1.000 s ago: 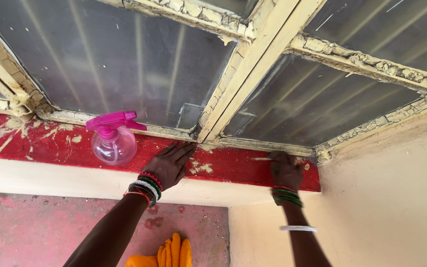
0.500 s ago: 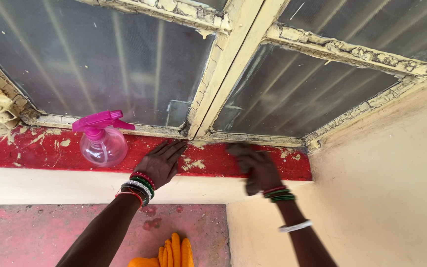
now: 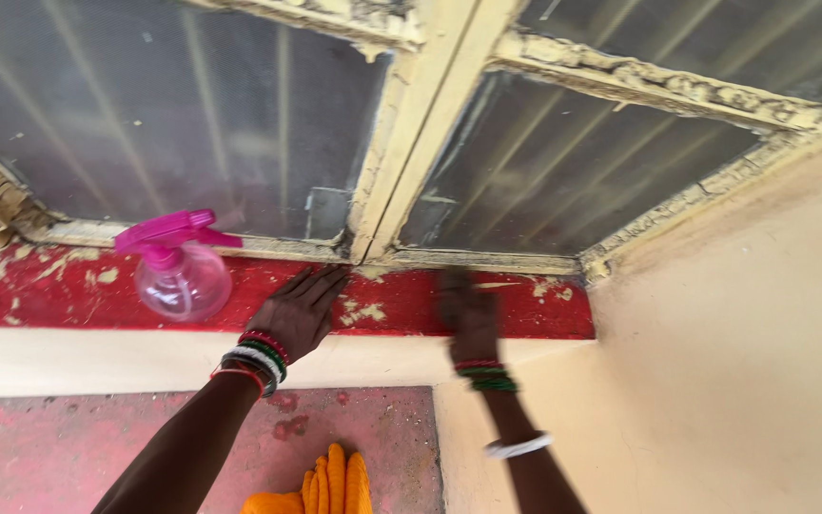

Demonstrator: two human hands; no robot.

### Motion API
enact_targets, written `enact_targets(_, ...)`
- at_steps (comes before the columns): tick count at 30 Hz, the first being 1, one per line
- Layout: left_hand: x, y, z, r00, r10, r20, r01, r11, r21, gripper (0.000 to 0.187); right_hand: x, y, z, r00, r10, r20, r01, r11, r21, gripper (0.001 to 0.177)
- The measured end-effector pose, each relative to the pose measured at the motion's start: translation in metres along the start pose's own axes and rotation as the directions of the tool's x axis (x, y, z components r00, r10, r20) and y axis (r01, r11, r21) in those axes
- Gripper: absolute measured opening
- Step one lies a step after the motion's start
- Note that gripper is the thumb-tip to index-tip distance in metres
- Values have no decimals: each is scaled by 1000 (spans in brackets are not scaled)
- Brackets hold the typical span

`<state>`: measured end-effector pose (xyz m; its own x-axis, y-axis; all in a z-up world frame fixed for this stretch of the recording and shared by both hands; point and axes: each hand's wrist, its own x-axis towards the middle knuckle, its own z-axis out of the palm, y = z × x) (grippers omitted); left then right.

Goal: The person cleans a window sill and frame by hand, spraying liquid from a bottle onto the surfaces and then wiping the area with a cloth.

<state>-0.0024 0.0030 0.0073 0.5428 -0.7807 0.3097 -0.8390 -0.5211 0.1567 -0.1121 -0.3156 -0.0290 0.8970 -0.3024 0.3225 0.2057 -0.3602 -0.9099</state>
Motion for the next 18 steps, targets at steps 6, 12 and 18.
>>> enact_targets(6, 1, 3, -6, 1000, -3, 1, 3, 1000, -2, 61, -6, -83, 53, 774, -324, 544, 621, 554, -554, 60)
enact_targets(12, 1, 2, -5, 1000, -4, 15, 4, 1000, 9, 62, 17, -91, -76, 927, 2, 376, 264, 709, -655, 63)
enact_targets(18, 1, 3, -3, 999, 5, 34, -6, 999, 41, 64, 16, 15, -133, 991, 118, -64, -84, 919, 384, 39)
